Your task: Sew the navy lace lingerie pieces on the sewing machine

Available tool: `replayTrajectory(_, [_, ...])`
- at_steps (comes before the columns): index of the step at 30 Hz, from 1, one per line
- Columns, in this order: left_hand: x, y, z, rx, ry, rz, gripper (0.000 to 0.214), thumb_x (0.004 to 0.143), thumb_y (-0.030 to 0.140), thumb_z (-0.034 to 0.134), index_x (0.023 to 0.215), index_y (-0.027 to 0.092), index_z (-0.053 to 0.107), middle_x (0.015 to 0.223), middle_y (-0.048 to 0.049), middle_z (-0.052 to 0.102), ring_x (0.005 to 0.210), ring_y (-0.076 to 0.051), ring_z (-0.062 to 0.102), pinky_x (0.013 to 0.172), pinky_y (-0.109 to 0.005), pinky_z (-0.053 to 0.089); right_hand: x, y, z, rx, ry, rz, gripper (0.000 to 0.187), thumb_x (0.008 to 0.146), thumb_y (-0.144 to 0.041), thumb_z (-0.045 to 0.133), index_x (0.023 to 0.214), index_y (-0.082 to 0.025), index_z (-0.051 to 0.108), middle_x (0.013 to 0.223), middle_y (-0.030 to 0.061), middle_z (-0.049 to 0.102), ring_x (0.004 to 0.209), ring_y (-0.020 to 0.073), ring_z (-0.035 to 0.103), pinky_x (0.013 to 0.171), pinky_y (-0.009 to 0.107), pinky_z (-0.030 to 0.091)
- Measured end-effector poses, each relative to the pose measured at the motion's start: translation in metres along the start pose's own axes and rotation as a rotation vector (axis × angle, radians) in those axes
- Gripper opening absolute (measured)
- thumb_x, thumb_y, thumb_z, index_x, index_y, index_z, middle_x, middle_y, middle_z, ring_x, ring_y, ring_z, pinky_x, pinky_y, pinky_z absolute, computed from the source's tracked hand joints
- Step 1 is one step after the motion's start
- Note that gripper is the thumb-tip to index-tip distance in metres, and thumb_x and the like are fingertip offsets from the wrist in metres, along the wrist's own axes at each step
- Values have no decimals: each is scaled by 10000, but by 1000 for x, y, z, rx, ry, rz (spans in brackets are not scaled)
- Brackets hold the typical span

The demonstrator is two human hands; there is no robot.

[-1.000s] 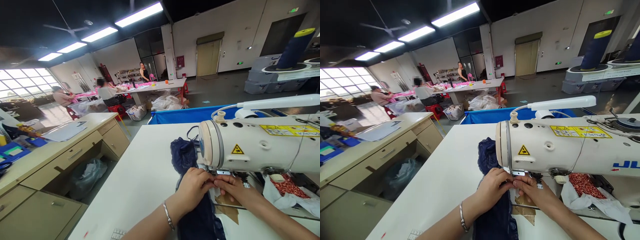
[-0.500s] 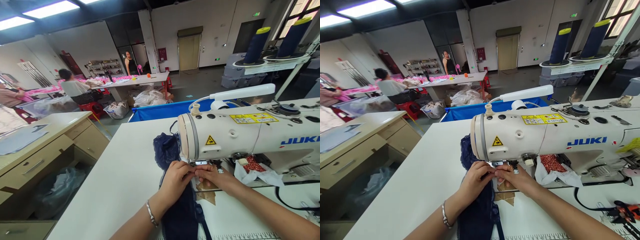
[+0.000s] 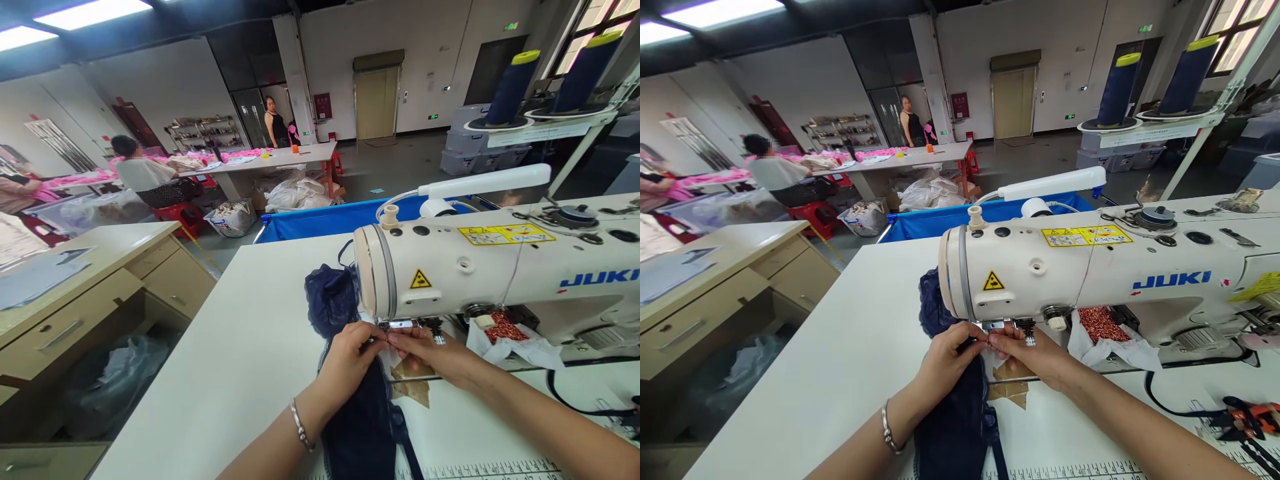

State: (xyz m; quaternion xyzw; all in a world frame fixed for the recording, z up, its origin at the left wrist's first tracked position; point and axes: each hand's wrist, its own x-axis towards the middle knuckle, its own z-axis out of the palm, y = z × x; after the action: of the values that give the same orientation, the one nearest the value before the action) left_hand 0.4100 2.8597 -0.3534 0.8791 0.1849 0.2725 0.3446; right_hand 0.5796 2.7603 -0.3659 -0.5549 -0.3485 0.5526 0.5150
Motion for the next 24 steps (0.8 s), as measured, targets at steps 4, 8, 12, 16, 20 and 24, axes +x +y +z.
replayTrajectory(4, [1, 1, -1, -35, -10, -17, 113, 869, 99, 633, 900, 207, 651, 889, 17, 682, 847, -136, 628, 785, -230, 464, 2, 4, -2, 11, -23, -9, 441, 718, -578, 755, 826, -164, 648, 702, -36, 552, 575, 62, 430, 592, 213, 428])
replayTrajectory(8, [1, 2, -1, 15, -14, 26, 96, 876, 117, 638, 910, 207, 634, 899, 16, 671, 872, -144, 617, 815, -252, 455, 5, 7, -1, 26, -24, 13, 466, 701, -581, 767, 852, -156, 650, 694, -38, 552, 577, 61, 436, 590, 214, 415])
replayTrajectory(12, [0, 2, 1, 94, -11, 58, 105, 870, 110, 648, 907, 197, 602, 892, 16, 660, 874, -148, 609, 844, -270, 448, 8, 10, 1, 26, -29, 27, 493, 699, -614, 748, 845, -155, 640, 677, -53, 531, 538, 43, 414, 605, 219, 406])
replayTrajectory(16, [0, 2, 4, 125, -4, 40, 116, 855, 116, 670, 886, 191, 588, 872, 21, 652, 858, -149, 606, 829, -272, 456, 8, 14, 3, -35, -25, 29, 490, 718, -638, 705, 829, -170, 616, 660, -54, 510, 532, 60, 428, 598, 234, 398])
replayTrajectory(20, [0, 3, 5, 199, -37, 22, 94, 861, 150, 673, 872, 185, 587, 857, 18, 653, 834, -160, 610, 826, -305, 468, 10, 15, 3, -234, 24, 7, 383, 788, -575, 624, 817, -193, 598, 615, -52, 492, 525, 84, 432, 579, 245, 372])
replayTrajectory(24, [2, 0, 1, 371, -81, 1, 85, 894, 176, 629, 977, 188, 614, 1013, -26, 652, 971, -211, 599, 888, -375, 470, 24, 11, -4, -563, 235, -127, 285, 808, -476, 577, 823, -199, 644, 724, 24, 616, 703, 178, 552, 676, 302, 448])
